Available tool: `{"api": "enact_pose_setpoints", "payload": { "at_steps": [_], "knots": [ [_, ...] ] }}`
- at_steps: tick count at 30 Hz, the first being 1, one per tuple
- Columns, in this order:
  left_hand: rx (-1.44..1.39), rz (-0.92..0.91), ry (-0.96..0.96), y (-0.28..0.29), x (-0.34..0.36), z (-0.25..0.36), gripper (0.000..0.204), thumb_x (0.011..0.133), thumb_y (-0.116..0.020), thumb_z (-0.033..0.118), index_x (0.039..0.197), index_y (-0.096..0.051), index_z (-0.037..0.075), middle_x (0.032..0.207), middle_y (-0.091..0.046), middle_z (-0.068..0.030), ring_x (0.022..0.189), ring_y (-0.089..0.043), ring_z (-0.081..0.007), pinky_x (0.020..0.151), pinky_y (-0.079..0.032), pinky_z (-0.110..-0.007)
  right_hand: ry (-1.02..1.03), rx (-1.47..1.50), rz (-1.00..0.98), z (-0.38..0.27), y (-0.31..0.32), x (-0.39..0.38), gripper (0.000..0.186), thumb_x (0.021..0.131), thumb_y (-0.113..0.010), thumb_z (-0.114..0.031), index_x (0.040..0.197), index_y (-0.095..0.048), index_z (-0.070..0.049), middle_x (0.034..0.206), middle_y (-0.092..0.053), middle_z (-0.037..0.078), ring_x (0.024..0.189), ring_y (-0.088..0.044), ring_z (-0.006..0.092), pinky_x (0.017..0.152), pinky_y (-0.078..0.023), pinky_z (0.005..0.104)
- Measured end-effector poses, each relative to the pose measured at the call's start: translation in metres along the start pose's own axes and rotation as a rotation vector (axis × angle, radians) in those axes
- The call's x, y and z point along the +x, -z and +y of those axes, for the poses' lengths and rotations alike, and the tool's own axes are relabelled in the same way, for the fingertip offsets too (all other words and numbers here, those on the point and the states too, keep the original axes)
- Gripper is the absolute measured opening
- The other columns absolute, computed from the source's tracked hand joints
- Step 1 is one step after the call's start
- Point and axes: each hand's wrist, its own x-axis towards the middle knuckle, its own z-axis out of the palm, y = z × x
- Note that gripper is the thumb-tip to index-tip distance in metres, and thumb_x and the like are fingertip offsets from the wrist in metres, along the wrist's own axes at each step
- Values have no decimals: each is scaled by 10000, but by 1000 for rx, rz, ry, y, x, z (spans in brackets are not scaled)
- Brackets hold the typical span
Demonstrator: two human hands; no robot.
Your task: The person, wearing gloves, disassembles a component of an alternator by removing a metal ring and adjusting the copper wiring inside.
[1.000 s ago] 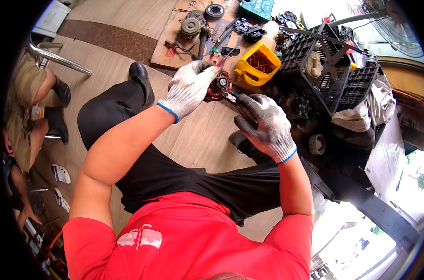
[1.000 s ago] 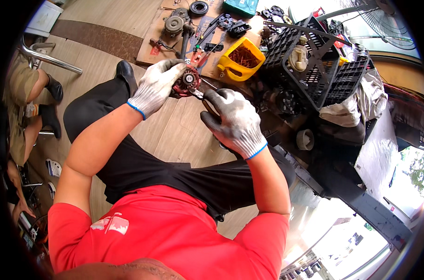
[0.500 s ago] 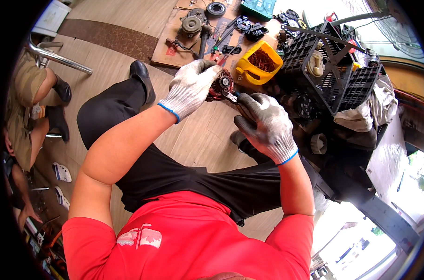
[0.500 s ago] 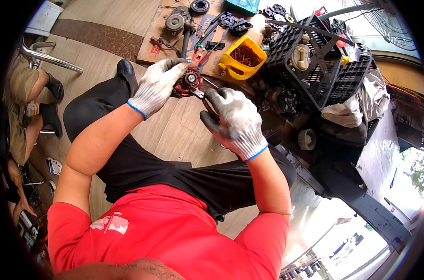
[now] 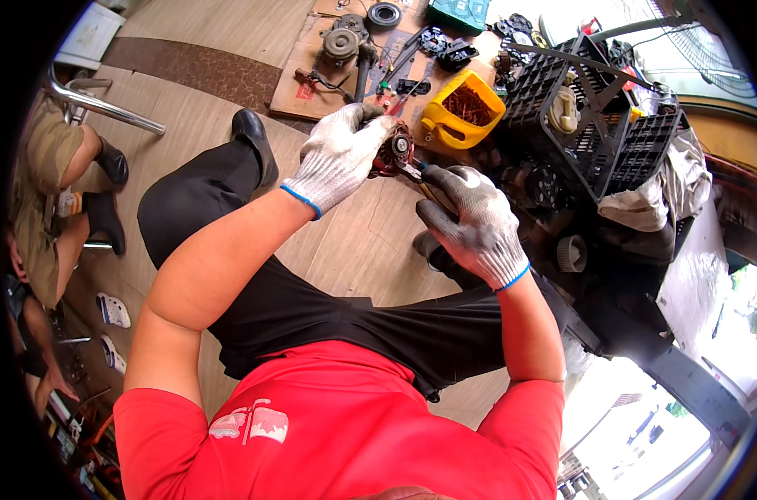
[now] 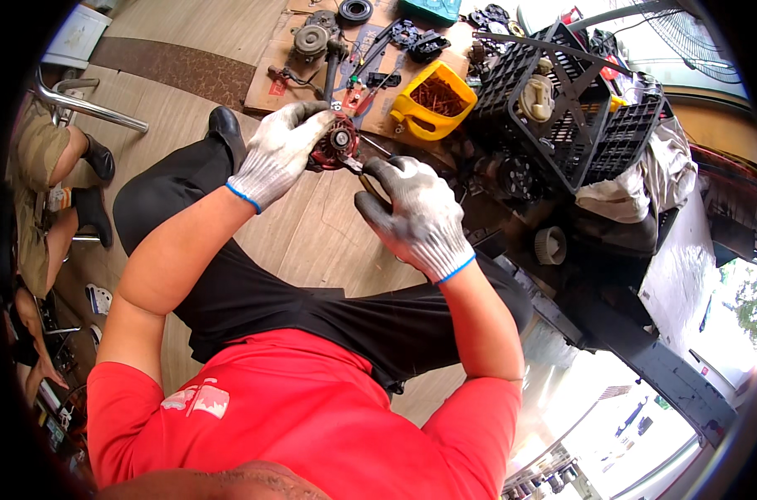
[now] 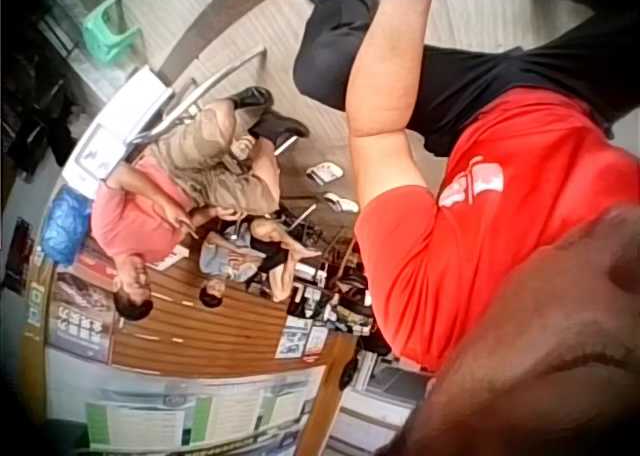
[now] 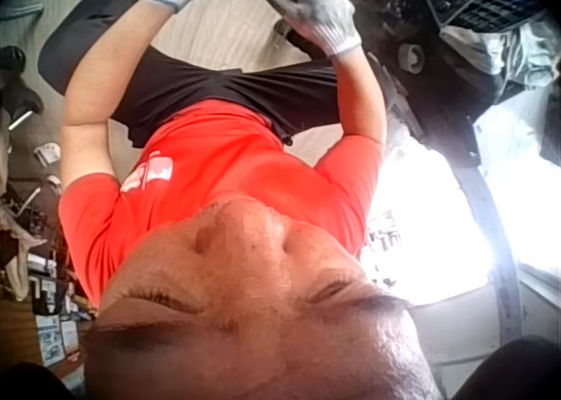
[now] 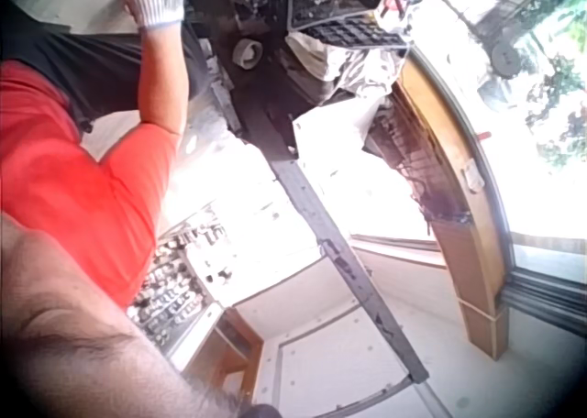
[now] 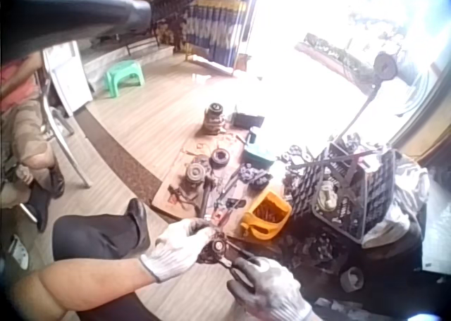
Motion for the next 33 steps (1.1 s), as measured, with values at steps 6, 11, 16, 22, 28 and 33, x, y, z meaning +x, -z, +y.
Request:
{"api": "enact_pose_setpoints", "payload": {
  "at_steps": [6, 11, 16, 22, 28, 33],
  "knots": [
    [85, 25, 32, -1, -1, 3, 438, 1007, -659, 312, 1220, -652, -71, 1066, -729, -123, 949, -678, -127, 840, -554, -281, 15, -32, 40, -2, -7, 0, 391, 858, -718, -278, 1184, -675, -66, 1049, -675, 184, 988, -653, 386, 833, -542, 460],
    [47, 37, 15, 0, 1, -3, 440, 1002, -669, 298, 1227, -646, -79, 1065, -728, -124, 954, -675, -128, 850, -550, -282, -29, -119, 13, -11, -6, 2, 400, 859, -720, -245, 1197, -681, -34, 1114, -688, 183, 1040, -656, 389, 894, -535, 442],
    [106, 43, -4, 1, 1, 0, 443, 998, -678, 283, 1246, -634, -82, 1073, -725, -120, 960, -675, -134, 858, -551, -282, -9, -50, 63, -7, -10, 2, 383, 863, -709, -273, 1174, -682, -53, 1054, -684, 189, 993, -657, 386, 844, -543, 459],
    [-9, 23, 47, 0, -1, 4, 470, 997, -679, 293, 1268, -620, -87, 1099, -718, -127, 973, -675, -133, 857, -560, -281, -38, 89, 57, -3, -7, 1, 378, 869, -700, -300, 1161, -688, -60, 1039, -687, 195, 983, -657, 389, 833, -546, 464],
    [20, 7, 35, 2, 0, 7, 463, 993, -682, 288, 1259, -627, -87, 1097, -720, -129, 980, -675, -136, 872, -554, -281, -38, -14, 3, -9, 0, 2, 378, 869, -705, -233, 1180, -688, -20, 1102, -684, 192, 1018, -664, 389, 884, -538, 423],
    [157, 67, -109, -2, 1, -1, 405, 979, -662, 257, 1217, -651, -69, 1010, -741, -154, 889, -711, -168, 802, -582, -302, -24, 61, 72, -4, -8, 1, 355, 887, -682, -293, 1165, -681, -73, 992, -681, 194, 960, -659, 387, 805, -544, 470]
  ]
}}
